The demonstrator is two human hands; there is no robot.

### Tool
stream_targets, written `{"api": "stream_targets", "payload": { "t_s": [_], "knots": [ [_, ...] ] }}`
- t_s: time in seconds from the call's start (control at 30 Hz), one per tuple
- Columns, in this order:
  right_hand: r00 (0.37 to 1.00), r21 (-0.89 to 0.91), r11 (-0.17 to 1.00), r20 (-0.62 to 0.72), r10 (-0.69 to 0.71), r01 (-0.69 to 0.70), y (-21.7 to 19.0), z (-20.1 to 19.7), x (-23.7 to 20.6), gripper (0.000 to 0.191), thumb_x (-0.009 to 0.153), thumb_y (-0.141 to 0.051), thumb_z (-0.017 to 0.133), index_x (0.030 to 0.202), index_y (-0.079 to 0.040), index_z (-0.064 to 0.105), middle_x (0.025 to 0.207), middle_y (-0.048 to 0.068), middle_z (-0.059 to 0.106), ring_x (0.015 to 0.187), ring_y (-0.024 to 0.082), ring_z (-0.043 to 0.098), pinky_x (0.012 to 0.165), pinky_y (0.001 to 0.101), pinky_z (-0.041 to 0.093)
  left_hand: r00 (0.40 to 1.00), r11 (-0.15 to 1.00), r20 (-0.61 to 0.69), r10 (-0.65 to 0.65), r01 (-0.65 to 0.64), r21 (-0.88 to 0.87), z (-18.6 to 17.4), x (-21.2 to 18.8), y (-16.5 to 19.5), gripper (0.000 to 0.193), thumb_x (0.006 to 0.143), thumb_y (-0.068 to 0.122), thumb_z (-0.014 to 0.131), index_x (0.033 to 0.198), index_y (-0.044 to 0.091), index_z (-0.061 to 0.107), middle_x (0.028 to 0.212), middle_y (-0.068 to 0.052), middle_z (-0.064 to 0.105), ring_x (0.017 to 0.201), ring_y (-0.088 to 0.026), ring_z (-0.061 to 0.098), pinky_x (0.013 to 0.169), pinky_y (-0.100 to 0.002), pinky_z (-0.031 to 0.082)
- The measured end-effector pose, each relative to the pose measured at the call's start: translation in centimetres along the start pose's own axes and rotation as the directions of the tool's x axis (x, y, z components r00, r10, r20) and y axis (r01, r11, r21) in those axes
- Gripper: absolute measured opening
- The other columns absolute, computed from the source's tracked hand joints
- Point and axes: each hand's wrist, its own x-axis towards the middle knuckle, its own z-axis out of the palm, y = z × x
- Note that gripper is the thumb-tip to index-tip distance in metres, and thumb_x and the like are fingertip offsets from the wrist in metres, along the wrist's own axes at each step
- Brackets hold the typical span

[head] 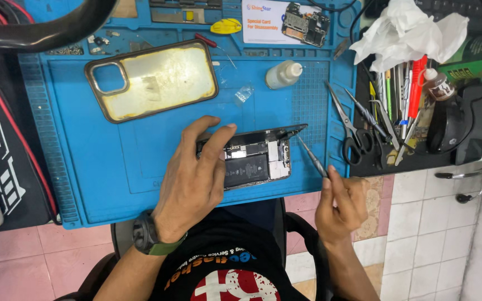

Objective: The person repairs a smartphone at a workbench. They use a screwdriver to unscrew the phone's lower module, pry and lift the battery with a tool, reposition the phone, and press components while working on the opened device.

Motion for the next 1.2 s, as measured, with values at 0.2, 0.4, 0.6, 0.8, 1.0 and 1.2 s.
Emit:
{"api": "stream_targets", "payload": {
  "t_s": [0.2,0.4,0.6,0.8,1.0,1.2],
  "knots": [
    [0.989,-0.057,0.988,0.051,-0.138,0.141,-0.3,0.8,0.4,0.037,0.091,0.009,0.077,0.126,0.002,0.070,0.086,0.010,0.059,0.079,0.026,0.052,0.070,0.0401,0.042,1.000,1.000,0.005,0.001,-0.001,0.012,-0.2,0.0,0.1,0.061,0.089,-0.008,0.065,0.145,0.009,0.047,0.141,-0.022,0.049,0.107,-0.039,0.064,0.087,-0.048,0.056],
    [0.839,-0.003,0.998,0.541,-0.056,0.068,-1.6,-1.9,5.0,0.057,0.091,0.000,0.069,0.146,-0.001,0.054,0.079,0.015,0.059,0.074,0.031,0.056,0.069,0.0443,0.047,1.000,1.000,-0.004,0.013,-0.013,0.003,-0.2,0.0,0.0,0.058,0.092,-0.006,0.065,0.145,0.009,0.047,0.140,-0.021,0.050,0.108,-0.038,0.064,0.088,-0.047,0.056],
    [0.407,-0.122,0.991,0.909,0.090,0.054,-2.5,-2.6,11.6,0.087,0.089,-0.015,0.065,0.163,-0.008,0.021,0.062,0.022,0.064,0.055,0.042,0.062,0.056,0.0532,0.048,1.000,1.000,-0.007,0.017,-0.017,0.011,-0.4,0.0,0.4,0.056,0.093,-0.005,0.066,0.144,0.009,0.048,0.139,-0.021,0.050,0.107,-0.038,0.064,0.087,-0.047,0.056],
    [0.200,-0.158,0.984,0.970,0.140,0.078,-3.9,-2.3,14.4,0.099,0.081,-0.013,0.066,0.164,-0.007,0.012,0.056,0.023,0.061,0.047,0.042,0.060,0.053,0.0536,0.047,0.999,0.999,-0.012,0.035,-0.035,-0.020,-0.6,0.0,0.0,0.058,0.091,-0.006,0.066,0.144,0.008,0.046,0.139,-0.022,0.049,0.106,-0.039,0.064,0.086,-0.047,0.057],
    [0.067,-0.314,0.949,0.947,0.313,0.012,-3.1,-2.9,13.5,0.101,0.088,-0.018,0.065,0.168,-0.014,0.002,0.057,0.022,0.063,0.052,0.041,0.062,0.059,0.0499,0.049,0.999,0.999,0.008,0.032,-0.032,-0.033,-0.4,0.1,-0.4,0.061,0.090,-0.008,0.066,0.144,0.009,0.045,0.139,-0.022,0.048,0.105,-0.038,0.065,0.084,-0.046,0.058],
    [0.171,-0.141,0.937,0.964,0.203,-0.320,0.4,-6.4,11.9,0.071,0.088,-0.016,0.069,0.152,-0.011,0.039,0.072,0.011,0.072,0.063,0.025,0.067,0.057,0.0383,0.053,0.999,0.999,0.022,0.023,-0.022,-0.025,-0.7,-0.1,-0.5,0.070,0.084,-0.013,0.063,0.147,0.012,0.044,0.140,-0.022,0.047,0.111,-0.041,0.063,0.086,-0.047,0.057]
  ]
}}
